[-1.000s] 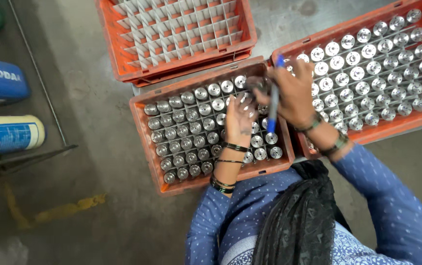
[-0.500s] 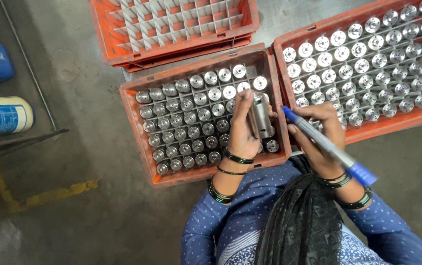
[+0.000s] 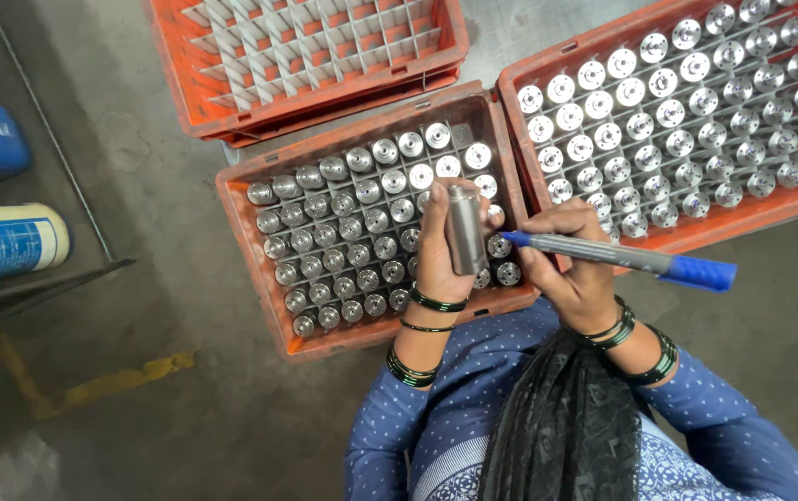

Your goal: The person picks up small cylindrical metal parts from a crate, marks them with a blue marker, and places them back. They also move crates of parts around the workspace.

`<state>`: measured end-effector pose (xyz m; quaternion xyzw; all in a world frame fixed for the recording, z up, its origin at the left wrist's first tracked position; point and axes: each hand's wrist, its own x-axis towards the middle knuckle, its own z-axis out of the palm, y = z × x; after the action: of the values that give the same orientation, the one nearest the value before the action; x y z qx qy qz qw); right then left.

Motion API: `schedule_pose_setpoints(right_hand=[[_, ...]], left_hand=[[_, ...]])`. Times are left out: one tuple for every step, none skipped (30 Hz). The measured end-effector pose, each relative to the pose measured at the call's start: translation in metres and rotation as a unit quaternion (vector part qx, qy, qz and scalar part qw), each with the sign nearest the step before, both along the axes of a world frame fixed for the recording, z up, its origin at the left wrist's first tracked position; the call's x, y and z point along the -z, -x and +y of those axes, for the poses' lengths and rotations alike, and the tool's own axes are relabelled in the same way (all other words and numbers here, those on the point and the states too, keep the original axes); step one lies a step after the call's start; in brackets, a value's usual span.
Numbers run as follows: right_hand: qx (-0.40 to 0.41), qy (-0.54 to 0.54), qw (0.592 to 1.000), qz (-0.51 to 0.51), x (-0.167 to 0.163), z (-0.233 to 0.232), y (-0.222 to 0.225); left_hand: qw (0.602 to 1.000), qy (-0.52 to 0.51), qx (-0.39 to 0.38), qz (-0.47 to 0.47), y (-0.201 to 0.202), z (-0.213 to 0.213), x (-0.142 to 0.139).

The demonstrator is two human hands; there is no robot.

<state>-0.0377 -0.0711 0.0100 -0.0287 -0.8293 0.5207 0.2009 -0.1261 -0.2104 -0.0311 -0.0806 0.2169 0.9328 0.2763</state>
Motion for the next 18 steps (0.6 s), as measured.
schedule_pose_setpoints(right_hand=[[0.0, -0.018, 1.0, 0.004, -0.003, -0.003, 0.002], [0.002, -0.037, 0.999, 0.01, -0.006, -0.006, 0.004], [0.002, -0.057, 0.998, 0.015, -0.009, -0.008, 0.006], [0.0, -0.073, 0.997, 0.025, -0.012, -0.011, 0.008], [-0.003, -0.09, 0.995, 0.035, -0.016, -0.012, 0.009], [-0.005, -0.107, 0.993, 0.045, -0.019, -0.013, 0.012], [-0.007, -0.123, 0.991, 0.054, -0.021, -0.012, 0.014], [-0.009, -0.139, 0.988, 0.063, -0.023, -0.011, 0.016], [-0.01, -0.155, 0.985, 0.07, -0.024, -0.01, 0.018], [-0.011, -0.167, 0.983, 0.071, -0.024, -0.009, 0.019], [-0.011, -0.178, 0.981, 0.072, -0.024, -0.009, 0.019], [-0.012, -0.191, 0.979, 0.072, -0.023, -0.008, 0.019], [-0.022, -0.187, 0.98, 0.071, -0.021, -0.009, 0.017], [-0.033, -0.183, 0.98, 0.071, -0.019, -0.01, 0.016], [-0.046, -0.179, 0.98, 0.072, -0.017, -0.011, 0.014], [-0.052, -0.181, 0.979, 0.082, -0.016, -0.013, 0.011], [-0.058, -0.184, 0.977, 0.092, -0.014, -0.013, 0.008], [-0.063, -0.188, 0.975, 0.102, -0.013, -0.012, 0.008]], left_hand=[[0.999, 0.05, -0.009, 0.001, -0.001, 0.0, -0.002], [0.995, 0.099, -0.017, 0.004, -0.001, 0.0, -0.004], [0.989, 0.146, -0.026, 0.007, -0.001, 0.0, -0.006], [0.989, 0.145, -0.029, 0.022, -0.001, 0.001, -0.007], [0.988, 0.144, -0.033, 0.037, -0.002, 0.001, -0.008], [0.988, 0.142, -0.036, 0.052, -0.002, 0.001, -0.009], [0.986, 0.146, -0.038, 0.065, -0.002, 0.001, -0.01], [0.985, 0.149, -0.039, 0.077, -0.003, 0.001, -0.01], [0.984, 0.152, -0.04, 0.088, -0.004, 0.001, -0.01], [0.983, 0.157, -0.035, 0.083, -0.005, 0.001, -0.01], [0.983, 0.161, -0.03, 0.079, -0.006, 0.001, -0.01], [0.983, 0.165, -0.024, 0.074, -0.007, 0.001, -0.01], [0.981, 0.174, -0.03, 0.078, -0.007, 0.002, -0.009], [0.979, 0.183, -0.036, 0.084, -0.006, 0.003, -0.009], [0.976, 0.192, -0.044, 0.09, -0.006, 0.004, -0.009], [0.978, 0.185, -0.046, 0.083, -0.005, 0.004, -0.009], [0.98, 0.176, -0.048, 0.076, -0.004, 0.005, -0.009], [0.982, 0.167, -0.049, 0.07, -0.003, 0.007, -0.009]])
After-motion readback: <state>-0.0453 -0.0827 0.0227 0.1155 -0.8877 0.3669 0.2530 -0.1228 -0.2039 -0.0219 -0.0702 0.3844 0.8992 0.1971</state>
